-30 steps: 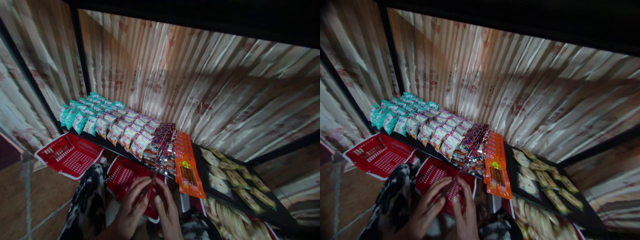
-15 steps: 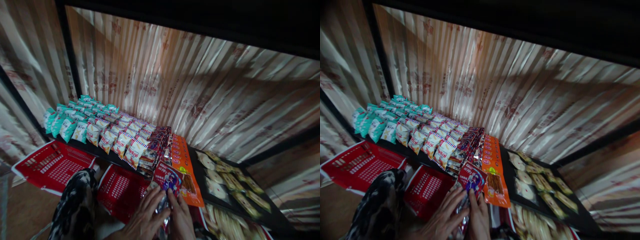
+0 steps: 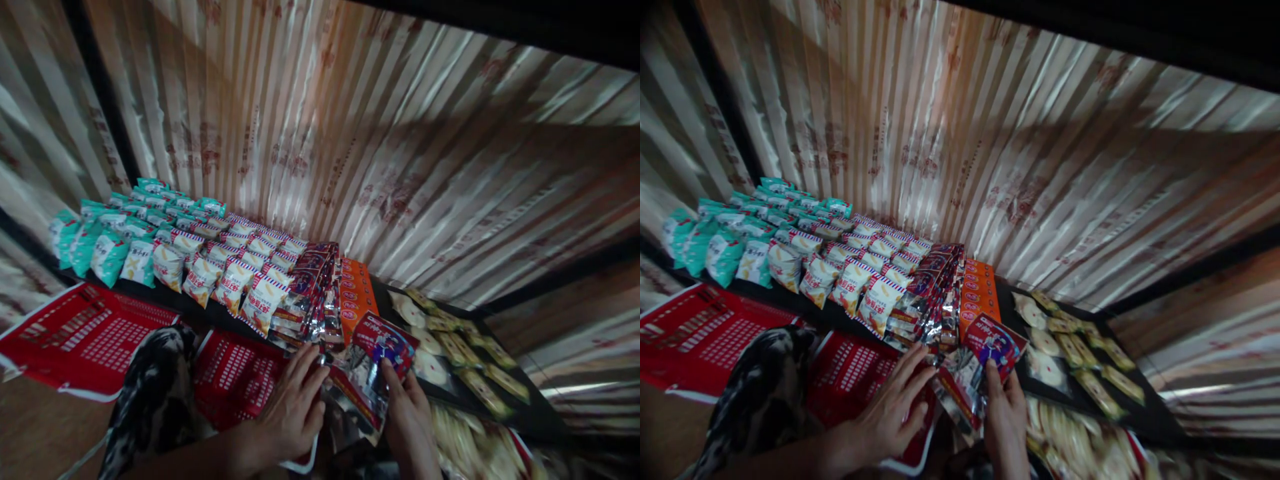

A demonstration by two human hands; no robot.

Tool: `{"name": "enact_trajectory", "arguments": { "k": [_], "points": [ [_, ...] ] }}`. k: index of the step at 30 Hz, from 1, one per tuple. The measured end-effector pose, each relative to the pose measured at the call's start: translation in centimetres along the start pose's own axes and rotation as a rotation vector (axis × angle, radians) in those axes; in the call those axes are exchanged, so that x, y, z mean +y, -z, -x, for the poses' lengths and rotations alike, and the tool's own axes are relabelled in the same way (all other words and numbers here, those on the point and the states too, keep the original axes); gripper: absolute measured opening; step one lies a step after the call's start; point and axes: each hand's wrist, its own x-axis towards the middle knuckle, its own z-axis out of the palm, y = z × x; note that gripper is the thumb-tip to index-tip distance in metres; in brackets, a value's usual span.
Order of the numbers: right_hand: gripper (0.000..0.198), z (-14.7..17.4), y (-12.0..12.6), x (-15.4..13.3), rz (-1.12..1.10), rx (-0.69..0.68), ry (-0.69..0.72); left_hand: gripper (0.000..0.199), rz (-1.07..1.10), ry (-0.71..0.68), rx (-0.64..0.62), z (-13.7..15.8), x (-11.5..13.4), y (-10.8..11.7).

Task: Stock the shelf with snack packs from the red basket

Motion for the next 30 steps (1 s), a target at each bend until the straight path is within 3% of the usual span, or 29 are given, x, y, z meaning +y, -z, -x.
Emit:
{"name": "enact_trajectory", "arguments": {
  "k": [3,8,14,19,25,30],
  "points": [
    [0.053,0.1,0.1,-1.2,-0.052,0.040,-0.140,0.051,-0.014,0.035,0.049,-0.7,-0.9,-0.5],
    [0.046,-0.2,-2.1,-1.4,-0.069,-0.009,-0.201,0.052,-0.001,0.069,0.059,-1.9,-1.3,-0.2],
    [0.040,-1.8,-7.2,-2.1,-0.017,-0.225,0.003,0.055,-0.008,0.057,0.146,-2.9,-2.2,0.7],
    [0.050,-3.2,-10.8,-1.9,0.101,-0.324,0.248,0.056,-0.088,0.145,0.181,-3.0,-3.5,1.4],
    [0.048,-5.1,-12.9,-0.3,0.356,-0.289,0.472,0.053,-0.222,0.161,0.190,-2.7,-4.9,1.1],
    [0.046,-5.6,-13.7,0.3,0.522,-0.240,0.510,0.052,-0.239,0.162,0.204,-3.1,-5.6,0.3]
  ]
}}
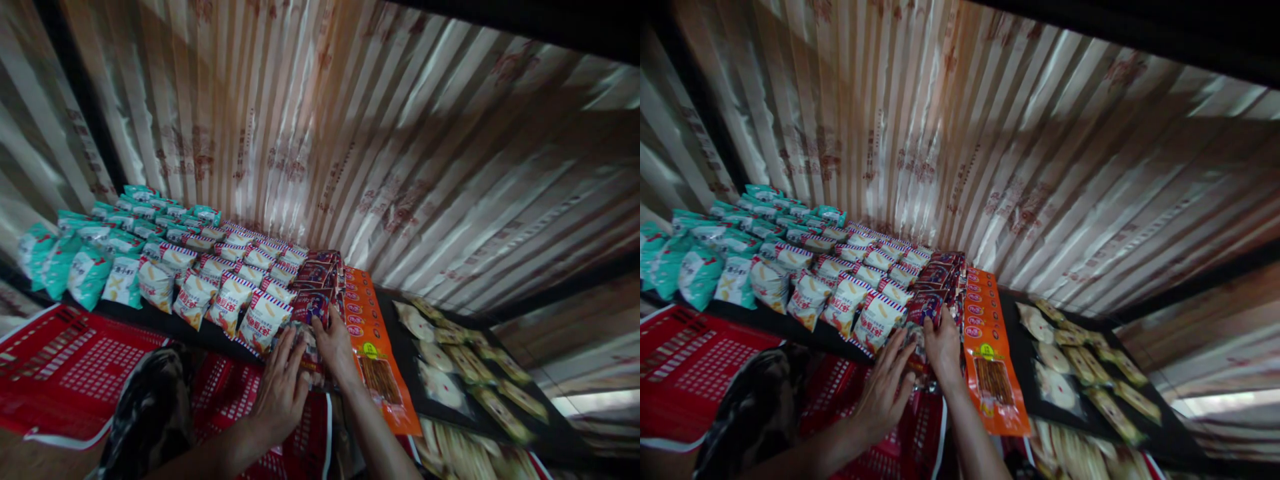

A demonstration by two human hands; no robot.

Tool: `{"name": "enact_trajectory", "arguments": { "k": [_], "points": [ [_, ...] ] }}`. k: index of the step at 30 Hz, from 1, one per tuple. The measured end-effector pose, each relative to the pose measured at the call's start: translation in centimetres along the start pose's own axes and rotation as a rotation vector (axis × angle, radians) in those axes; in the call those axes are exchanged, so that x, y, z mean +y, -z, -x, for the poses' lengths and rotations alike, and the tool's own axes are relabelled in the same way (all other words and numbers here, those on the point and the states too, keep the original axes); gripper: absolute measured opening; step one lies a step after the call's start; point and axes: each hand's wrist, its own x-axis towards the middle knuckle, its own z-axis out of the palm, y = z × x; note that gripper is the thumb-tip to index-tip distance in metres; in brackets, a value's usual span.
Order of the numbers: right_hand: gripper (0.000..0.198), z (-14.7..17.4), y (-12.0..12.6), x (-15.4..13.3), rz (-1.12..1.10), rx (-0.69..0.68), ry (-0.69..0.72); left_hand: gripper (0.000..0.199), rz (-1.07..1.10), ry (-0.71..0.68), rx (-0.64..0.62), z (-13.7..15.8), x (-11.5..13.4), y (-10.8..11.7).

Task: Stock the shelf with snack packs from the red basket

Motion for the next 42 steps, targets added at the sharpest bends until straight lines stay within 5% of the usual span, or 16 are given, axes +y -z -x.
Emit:
{"name": "enact_trajectory", "arguments": {
  "k": [19,24,29,42],
  "points": [
    [0.055,0.1,1.2,1.1,0.053,-0.004,0.032,0.045,-0.022,0.158,-0.004,-2.6,-1.2,-2.6],
    [0.063,-0.1,3.3,4.7,-0.003,0.070,-0.098,0.046,-0.029,0.181,0.020,-3.2,-1.1,-2.8],
    [0.073,-0.4,4.4,7.7,-0.092,-0.003,-0.295,0.047,-0.042,0.204,0.019,-3.5,-1.3,-3.6],
    [0.074,-1.5,3.8,8.3,-0.156,-0.128,-0.309,0.042,0.081,0.415,-0.053,-5.2,-1.2,-3.8]
  ]
}}
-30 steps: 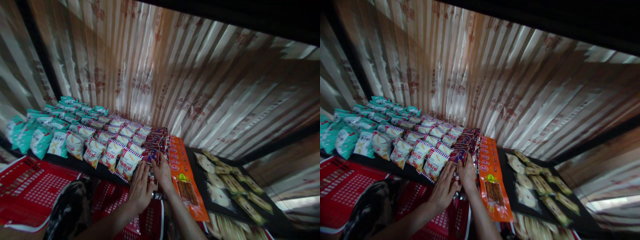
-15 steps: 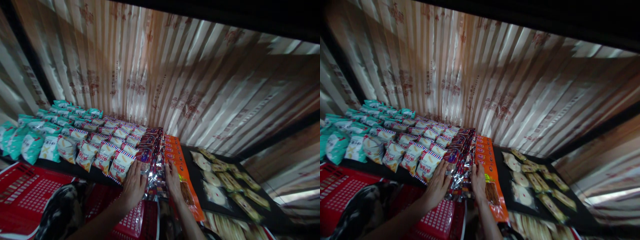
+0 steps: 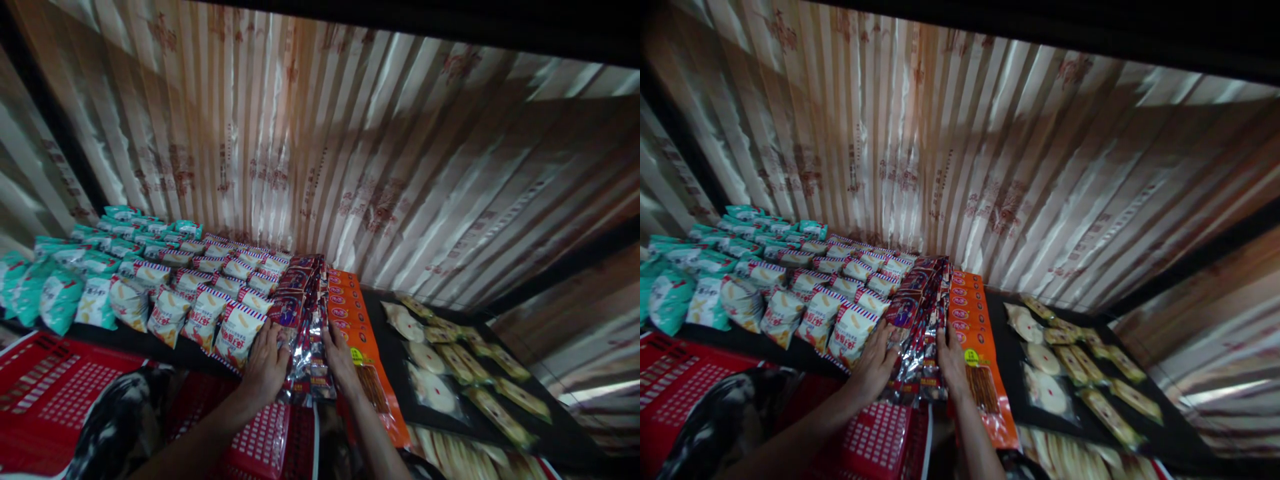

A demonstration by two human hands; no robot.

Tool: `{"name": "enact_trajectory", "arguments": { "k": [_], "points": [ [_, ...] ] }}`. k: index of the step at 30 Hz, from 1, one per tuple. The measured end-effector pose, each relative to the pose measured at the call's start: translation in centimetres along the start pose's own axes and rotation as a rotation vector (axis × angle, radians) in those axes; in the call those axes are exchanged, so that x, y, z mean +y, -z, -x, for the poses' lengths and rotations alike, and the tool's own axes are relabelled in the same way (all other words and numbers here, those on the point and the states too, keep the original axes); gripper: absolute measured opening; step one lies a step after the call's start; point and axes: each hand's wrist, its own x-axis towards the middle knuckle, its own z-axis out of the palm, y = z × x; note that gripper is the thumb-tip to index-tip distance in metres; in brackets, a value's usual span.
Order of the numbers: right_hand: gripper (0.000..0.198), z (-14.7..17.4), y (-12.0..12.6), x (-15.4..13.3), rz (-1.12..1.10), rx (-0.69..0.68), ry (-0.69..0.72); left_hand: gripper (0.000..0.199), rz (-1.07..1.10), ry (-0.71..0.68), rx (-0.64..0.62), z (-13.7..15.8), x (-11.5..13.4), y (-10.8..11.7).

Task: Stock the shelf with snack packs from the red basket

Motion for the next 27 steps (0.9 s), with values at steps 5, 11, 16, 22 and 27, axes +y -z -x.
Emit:
{"name": "enact_trajectory", "arguments": {
  "k": [5,11,16,22,27],
  "points": [
    [0.071,-0.2,0.0,0.2,-0.001,-0.011,0.011,0.030,0.061,0.029,-0.011,-0.9,1.3,1.2],
    [0.071,-0.6,-0.3,0.1,0.031,0.035,-0.007,0.035,-0.034,0.084,-0.028,-1.5,2.4,1.5],
    [0.069,-0.9,-0.4,-0.2,0.061,0.049,0.007,0.049,-0.063,0.109,-0.029,-1.6,1.5,0.1],
    [0.063,-1.1,-0.8,-0.5,0.081,0.062,0.024,0.050,-0.105,0.157,-0.108,-1.8,1.8,0.2],
    [0.063,-1.0,-1.1,0.0,0.111,0.062,0.028,0.047,-0.172,0.102,-0.081,-2.0,2.5,0.5]
  ]
}}
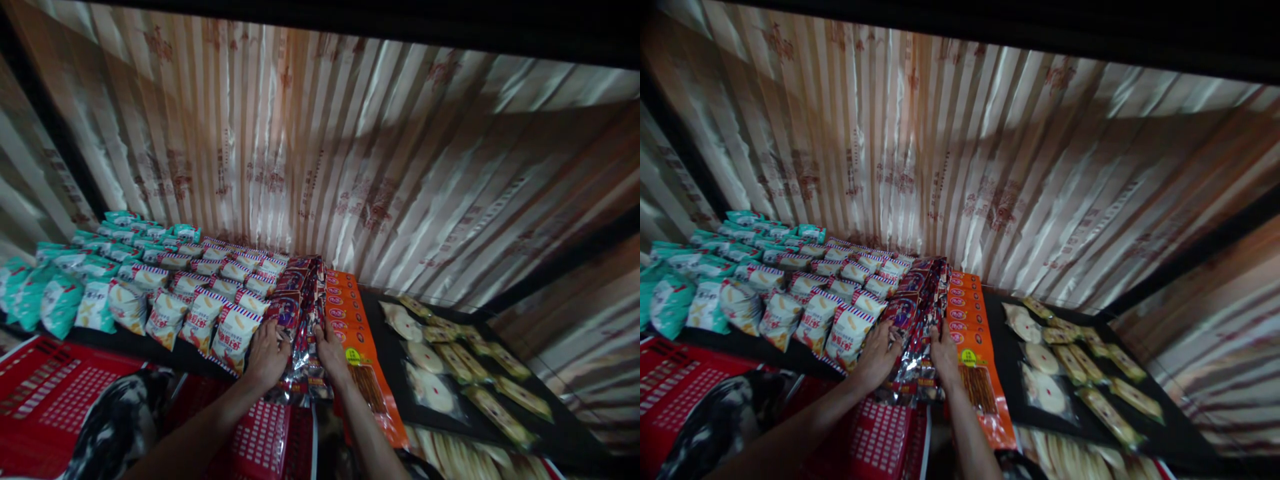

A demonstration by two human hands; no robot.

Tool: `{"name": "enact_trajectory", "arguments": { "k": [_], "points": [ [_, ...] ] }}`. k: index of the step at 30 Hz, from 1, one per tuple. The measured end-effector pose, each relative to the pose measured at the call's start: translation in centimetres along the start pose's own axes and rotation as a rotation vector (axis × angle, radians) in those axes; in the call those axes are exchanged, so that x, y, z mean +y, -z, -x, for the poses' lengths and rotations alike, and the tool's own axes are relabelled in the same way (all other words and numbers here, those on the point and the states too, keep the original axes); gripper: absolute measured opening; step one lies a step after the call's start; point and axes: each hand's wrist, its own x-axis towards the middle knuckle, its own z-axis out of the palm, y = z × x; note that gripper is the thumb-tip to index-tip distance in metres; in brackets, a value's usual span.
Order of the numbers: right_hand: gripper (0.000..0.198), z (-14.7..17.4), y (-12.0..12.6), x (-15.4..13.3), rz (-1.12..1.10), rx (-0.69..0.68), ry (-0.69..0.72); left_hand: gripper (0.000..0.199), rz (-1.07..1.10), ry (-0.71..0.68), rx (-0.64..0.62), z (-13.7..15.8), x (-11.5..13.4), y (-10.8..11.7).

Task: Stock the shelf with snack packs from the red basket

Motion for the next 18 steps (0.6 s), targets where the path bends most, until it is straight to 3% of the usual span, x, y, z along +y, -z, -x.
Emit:
{"name": "enact_trajectory", "arguments": {
  "k": [4,11,18],
  "points": [
    [0.061,0.0,0.0,0.0,0.013,-0.042,0.004,0.051,-0.045,0.009,0.012,0.1,0.1,-0.2],
    [0.059,0.2,0.4,-1.0,0.063,-0.134,-0.042,0.055,-0.193,0.012,-0.119,-0.2,1.0,0.8],
    [0.068,0.3,0.2,-1.2,0.021,-0.130,-0.119,0.055,-0.119,0.067,-0.149,-0.2,1.4,1.0]
  ]
}}
